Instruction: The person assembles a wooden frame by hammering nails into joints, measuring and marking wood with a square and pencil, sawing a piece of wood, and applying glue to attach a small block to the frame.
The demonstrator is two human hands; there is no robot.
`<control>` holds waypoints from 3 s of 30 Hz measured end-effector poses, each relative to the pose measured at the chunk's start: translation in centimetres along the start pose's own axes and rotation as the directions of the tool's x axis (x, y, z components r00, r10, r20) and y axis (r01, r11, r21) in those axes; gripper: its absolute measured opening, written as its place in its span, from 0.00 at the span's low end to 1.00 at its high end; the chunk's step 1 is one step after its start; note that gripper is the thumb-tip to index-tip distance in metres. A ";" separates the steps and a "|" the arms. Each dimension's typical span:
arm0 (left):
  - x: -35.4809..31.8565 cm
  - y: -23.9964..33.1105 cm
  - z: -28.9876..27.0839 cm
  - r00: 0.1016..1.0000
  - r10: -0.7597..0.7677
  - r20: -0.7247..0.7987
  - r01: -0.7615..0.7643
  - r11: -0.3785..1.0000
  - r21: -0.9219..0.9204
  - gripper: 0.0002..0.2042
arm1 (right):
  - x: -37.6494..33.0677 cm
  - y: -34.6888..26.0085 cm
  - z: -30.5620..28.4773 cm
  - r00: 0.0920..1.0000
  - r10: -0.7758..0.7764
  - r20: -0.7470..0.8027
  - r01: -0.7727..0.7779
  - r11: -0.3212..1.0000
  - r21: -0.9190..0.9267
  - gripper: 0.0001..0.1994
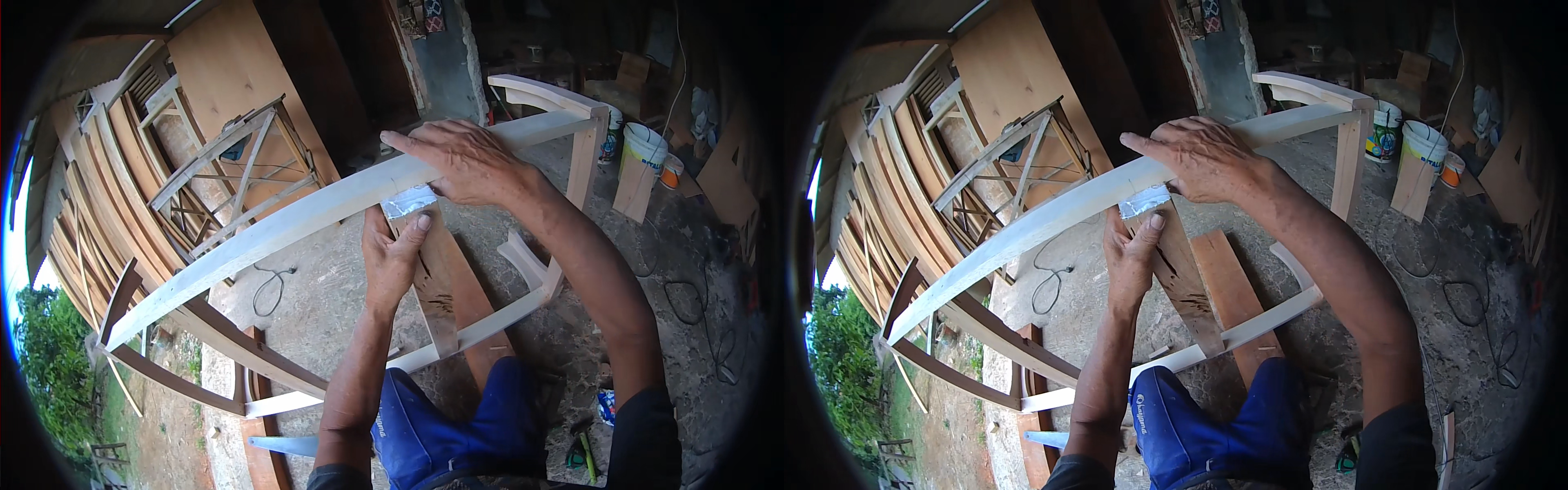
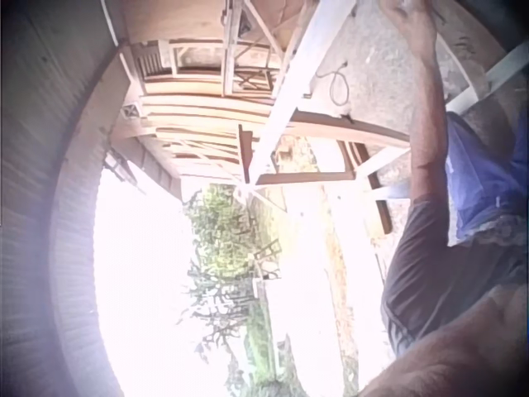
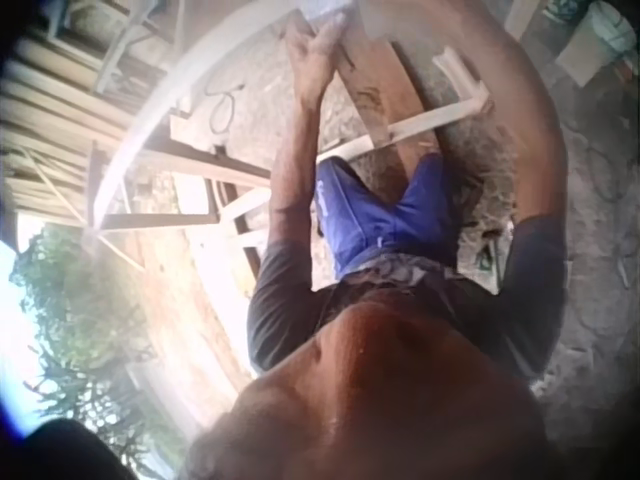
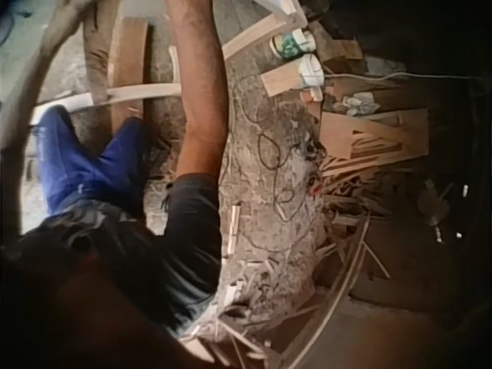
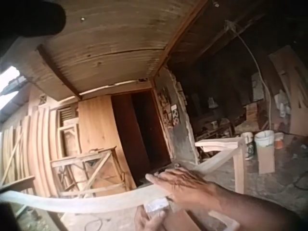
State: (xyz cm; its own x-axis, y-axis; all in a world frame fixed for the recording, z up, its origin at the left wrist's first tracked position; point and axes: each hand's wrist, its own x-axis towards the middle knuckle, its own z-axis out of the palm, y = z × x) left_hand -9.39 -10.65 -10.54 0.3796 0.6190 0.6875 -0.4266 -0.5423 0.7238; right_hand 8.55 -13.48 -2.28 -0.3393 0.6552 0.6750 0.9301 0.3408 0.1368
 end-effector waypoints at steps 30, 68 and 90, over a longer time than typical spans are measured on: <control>0.0 -0.4 0.6 0.999 -0.032 -0.023 0.030 0.996 -0.089 0.28 | -7.4 -5.8 2.6 0.724 0.600 -0.341 -0.308 0.723 0.618 0.26; 0.5 -2.6 -1.0 0.939 -0.211 -0.273 0.079 0.901 -0.426 0.15 | -2.5 -6.7 7.8 0.682 0.719 0.132 0.100 -0.271 0.957 0.34; 0.5 -3.4 -1.5 0.962 -0.153 -0.228 0.043 0.903 -0.427 0.24 | -3.3 -6.0 9.5 0.753 0.652 0.091 0.178 -0.335 0.925 0.42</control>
State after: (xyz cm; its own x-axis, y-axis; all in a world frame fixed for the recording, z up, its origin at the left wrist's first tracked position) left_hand -9.01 -7.61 -12.70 0.2435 0.8077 0.5370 -0.7193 -0.2210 0.6586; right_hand 2.80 -11.28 -12.21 0.3377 0.7768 0.5315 -0.5015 0.6264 -0.5968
